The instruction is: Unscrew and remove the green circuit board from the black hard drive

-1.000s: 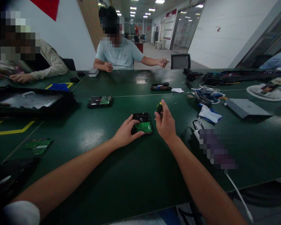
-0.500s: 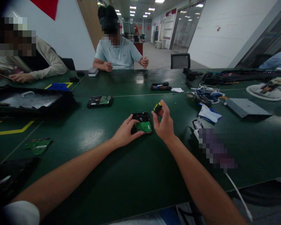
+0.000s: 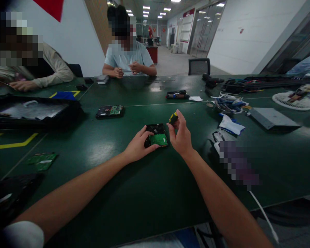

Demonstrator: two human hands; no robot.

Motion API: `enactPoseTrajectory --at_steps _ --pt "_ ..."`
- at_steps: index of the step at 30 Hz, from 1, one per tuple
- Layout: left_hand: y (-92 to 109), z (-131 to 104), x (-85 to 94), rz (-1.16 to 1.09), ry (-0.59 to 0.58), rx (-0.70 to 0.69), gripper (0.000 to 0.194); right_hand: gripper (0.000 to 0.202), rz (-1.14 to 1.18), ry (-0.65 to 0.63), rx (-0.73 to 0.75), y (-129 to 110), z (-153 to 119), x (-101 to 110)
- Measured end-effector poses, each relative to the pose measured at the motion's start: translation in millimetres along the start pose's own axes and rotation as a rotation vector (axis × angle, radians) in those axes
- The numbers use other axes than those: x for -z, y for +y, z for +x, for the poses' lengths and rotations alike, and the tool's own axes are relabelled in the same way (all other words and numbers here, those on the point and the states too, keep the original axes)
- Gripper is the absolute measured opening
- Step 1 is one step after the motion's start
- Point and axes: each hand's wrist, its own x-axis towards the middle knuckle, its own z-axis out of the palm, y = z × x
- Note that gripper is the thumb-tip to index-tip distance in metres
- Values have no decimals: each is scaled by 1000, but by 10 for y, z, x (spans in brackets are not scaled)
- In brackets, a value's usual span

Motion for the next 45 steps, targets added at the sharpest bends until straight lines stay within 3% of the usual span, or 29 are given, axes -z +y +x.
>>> enactPoseTrajectory --at_steps 45 --pt "24 -12 -39 66 16 -11 61 71 -46 41 31 8 16 -6"
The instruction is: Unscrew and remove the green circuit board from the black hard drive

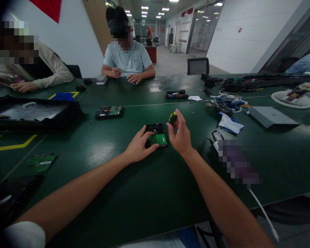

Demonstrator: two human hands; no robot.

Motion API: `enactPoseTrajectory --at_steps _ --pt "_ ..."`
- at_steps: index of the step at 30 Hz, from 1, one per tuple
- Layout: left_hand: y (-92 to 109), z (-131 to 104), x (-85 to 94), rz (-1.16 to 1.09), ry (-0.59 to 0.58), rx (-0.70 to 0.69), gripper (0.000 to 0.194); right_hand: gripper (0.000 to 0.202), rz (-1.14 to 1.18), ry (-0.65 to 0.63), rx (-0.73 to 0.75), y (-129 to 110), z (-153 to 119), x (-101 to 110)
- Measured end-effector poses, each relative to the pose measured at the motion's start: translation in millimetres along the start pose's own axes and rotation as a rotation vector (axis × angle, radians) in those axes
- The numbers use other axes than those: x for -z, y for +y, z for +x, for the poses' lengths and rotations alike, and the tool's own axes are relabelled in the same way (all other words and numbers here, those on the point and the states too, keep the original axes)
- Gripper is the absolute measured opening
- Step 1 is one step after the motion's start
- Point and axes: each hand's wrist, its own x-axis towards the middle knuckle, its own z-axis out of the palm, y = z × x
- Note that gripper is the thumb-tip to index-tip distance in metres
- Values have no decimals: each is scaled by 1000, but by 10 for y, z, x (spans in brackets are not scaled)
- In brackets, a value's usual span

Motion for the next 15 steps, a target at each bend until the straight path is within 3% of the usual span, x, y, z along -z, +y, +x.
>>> enactPoseTrajectory --at_steps 15 --pt "-1 4 5 -4 -7 5 59 70 -9 -1 -1 0 -3 3"
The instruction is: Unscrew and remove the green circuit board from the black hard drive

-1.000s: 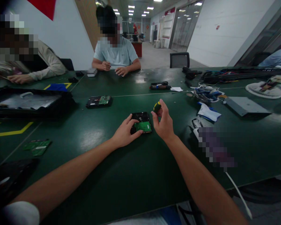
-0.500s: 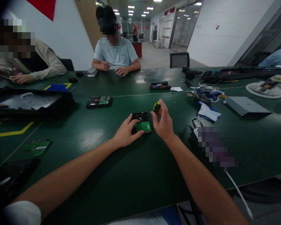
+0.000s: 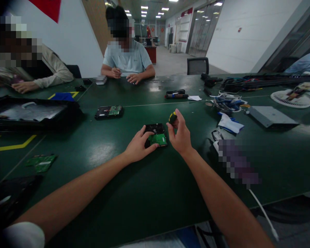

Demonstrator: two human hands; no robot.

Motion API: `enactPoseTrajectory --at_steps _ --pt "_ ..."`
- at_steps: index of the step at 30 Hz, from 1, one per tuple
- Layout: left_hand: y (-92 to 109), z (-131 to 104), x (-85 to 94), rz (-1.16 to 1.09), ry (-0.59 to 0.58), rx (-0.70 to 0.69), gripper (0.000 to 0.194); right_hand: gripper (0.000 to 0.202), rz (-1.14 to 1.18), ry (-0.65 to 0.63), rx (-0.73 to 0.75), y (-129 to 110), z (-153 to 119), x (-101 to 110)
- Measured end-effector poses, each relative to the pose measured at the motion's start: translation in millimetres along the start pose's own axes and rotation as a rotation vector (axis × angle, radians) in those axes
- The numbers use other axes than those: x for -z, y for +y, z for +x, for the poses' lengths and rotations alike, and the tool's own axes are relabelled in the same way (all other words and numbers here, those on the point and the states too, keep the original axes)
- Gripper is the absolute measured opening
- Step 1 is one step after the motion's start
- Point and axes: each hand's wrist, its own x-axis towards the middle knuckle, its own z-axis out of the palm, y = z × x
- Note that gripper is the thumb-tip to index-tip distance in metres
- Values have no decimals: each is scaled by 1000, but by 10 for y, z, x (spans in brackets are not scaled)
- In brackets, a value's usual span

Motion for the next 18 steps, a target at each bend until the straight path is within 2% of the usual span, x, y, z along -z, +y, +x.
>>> enactPoseTrajectory --at_steps 18 --pt "0 7 7 -9 -11 15 61 70 -21 -5 14 -51 8 18"
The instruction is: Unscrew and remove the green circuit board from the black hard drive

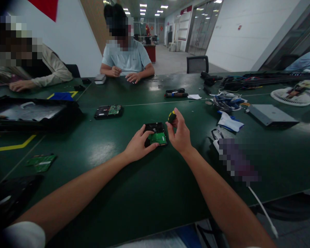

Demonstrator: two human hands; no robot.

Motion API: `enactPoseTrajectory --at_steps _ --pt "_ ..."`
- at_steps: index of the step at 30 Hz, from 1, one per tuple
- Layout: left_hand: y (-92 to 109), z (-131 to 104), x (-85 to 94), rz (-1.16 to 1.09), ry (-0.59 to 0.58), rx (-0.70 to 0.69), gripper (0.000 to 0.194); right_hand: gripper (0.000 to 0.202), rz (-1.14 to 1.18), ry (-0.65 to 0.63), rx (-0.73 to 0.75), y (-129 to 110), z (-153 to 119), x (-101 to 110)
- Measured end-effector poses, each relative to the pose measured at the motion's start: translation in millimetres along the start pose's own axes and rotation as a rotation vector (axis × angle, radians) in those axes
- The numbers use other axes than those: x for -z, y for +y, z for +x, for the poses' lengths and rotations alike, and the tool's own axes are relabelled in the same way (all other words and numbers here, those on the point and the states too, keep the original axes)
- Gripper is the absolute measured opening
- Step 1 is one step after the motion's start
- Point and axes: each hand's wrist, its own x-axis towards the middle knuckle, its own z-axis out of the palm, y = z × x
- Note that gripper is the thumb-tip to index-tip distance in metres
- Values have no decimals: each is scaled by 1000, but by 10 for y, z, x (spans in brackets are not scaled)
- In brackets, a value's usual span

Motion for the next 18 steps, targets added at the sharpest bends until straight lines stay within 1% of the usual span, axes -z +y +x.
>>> enactPoseTrajectory --at_steps 6,12,18 --pt "-11 0 -13 5 1 -6 63 69 14 -14 0 4 0 -6" --pt "1 2 -15 6 16 -2 60 70 2 -16 3 1 -4 -11" --pt "24 6 -3 -9 2 14 60 70 7 -25 4 10 -10 -17"
